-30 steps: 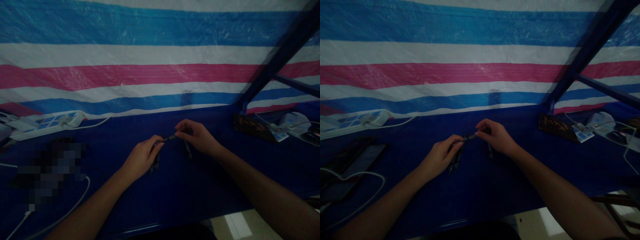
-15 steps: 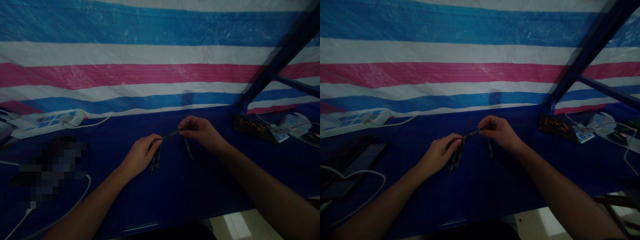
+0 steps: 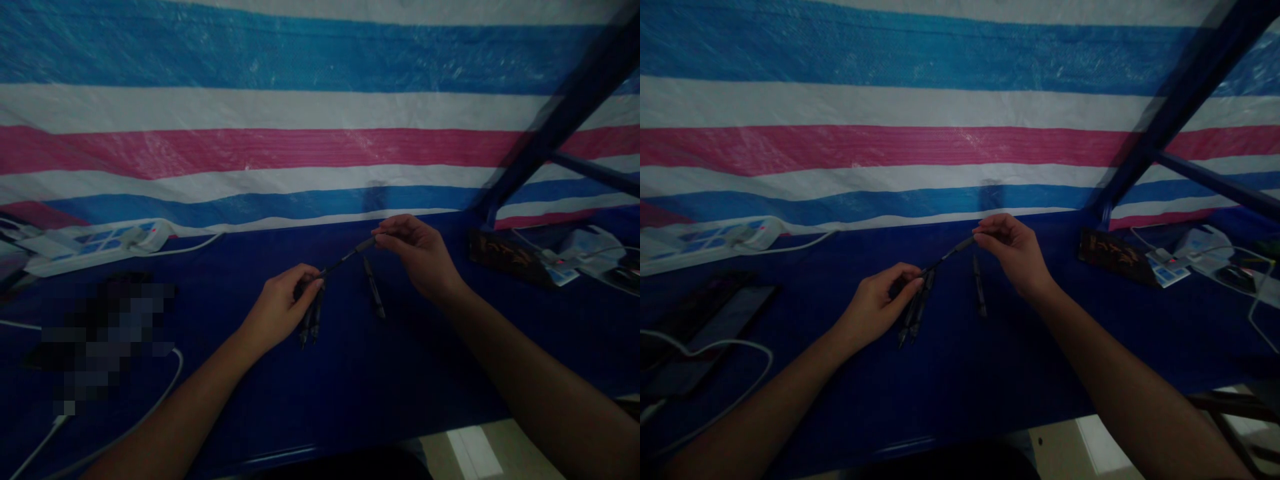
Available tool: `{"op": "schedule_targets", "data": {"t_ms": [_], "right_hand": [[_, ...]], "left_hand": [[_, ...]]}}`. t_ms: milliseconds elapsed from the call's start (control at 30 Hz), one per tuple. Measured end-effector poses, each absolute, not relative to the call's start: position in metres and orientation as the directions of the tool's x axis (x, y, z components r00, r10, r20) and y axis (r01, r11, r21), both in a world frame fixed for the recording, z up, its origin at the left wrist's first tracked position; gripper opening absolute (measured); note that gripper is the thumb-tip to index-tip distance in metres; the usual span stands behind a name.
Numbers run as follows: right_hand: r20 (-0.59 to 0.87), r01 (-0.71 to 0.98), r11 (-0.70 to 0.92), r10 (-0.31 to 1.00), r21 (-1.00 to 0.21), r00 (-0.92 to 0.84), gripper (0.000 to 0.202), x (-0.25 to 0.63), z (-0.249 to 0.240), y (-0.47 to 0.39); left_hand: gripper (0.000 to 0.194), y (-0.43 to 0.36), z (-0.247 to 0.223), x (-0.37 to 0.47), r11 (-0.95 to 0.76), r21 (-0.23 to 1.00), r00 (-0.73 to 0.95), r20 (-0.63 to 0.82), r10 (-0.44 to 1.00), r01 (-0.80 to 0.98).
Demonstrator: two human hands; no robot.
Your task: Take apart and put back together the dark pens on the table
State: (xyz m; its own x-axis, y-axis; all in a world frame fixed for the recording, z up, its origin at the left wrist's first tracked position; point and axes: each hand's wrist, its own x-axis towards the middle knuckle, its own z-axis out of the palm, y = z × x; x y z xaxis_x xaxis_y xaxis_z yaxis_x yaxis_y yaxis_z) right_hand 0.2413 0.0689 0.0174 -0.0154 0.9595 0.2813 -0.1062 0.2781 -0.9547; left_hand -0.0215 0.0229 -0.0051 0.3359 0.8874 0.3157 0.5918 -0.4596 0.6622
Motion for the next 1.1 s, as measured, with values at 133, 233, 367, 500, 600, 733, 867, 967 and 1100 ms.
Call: {"op": "schedule_targets", "data": {"t_ms": [133, 233, 367, 500, 600, 733, 867, 967, 1100], "right_hand": [[0.289, -0.08, 0.286, 0.956, -0.955, -0.041, 0.021, 0.241, 0.02, 0.067], [0.282, -0.073, 0.275, 0.953, -0.959, -0.113, 0.023, 0.238, 0.021, 0.063], [0.263, -0.033, 0.265, 0.925, -0.964, -0.275, 0.02, 0.231, 0.02, 0.057], [0.249, 0.034, 0.27, 0.925, -0.962, -0.288, 0.021, 0.227, 0.019, 0.053], [0.188, 0.162, 0.245, 0.933, -0.956, -0.307, 0.025, 0.228, 0.02, 0.052], [0.16, 0.214, 0.274, 0.886, -0.938, -0.436, 0.04, 0.233, 0.024, 0.05], [0.112, 0.349, 0.303, 0.874, -0.887, -0.473, 0.035, 0.237, 0.029, 0.048], [0.1, 0.418, 0.292, 0.901, -0.86, -0.423, 0.046, 0.237, 0.029, 0.048], [0.15, 0.19, 0.267, 0.867, -0.945, -0.476, 0.038, 0.236, 0.027, 0.05]], "left_hand": [[0.017, 0.023, -0.006, -0.022, -0.459, 0.661, 0.333, 0.318, 0.888, 0.594], [0.016, 0.022, -0.006, -0.021, -0.464, 0.662, 0.329, 0.328, 0.886, 0.588], [0.013, 0.019, -0.005, -0.019, -0.508, 0.652, 0.375, 0.346, 0.86, 0.563], [0.012, 0.017, -0.005, -0.018, -0.533, 0.653, 0.393, 0.364, 0.844, 0.539], [0.011, 0.016, -0.004, -0.018, -0.538, 0.645, 0.38, 0.384, 0.842, 0.543], [0.01, 0.016, -0.003, -0.019, -0.537, 0.631, 0.362, 0.397, 0.844, 0.56], [0.012, 0.015, -0.002, -0.018, -0.525, 0.652, 0.387, 0.36, 0.849, 0.547], [0.013, 0.014, -0.002, -0.017, -0.516, 0.657, 0.387, 0.348, 0.854, 0.549], [0.012, 0.013, -0.001, -0.017, -0.501, 0.658, 0.35, 0.36, 0.865, 0.562]]}}
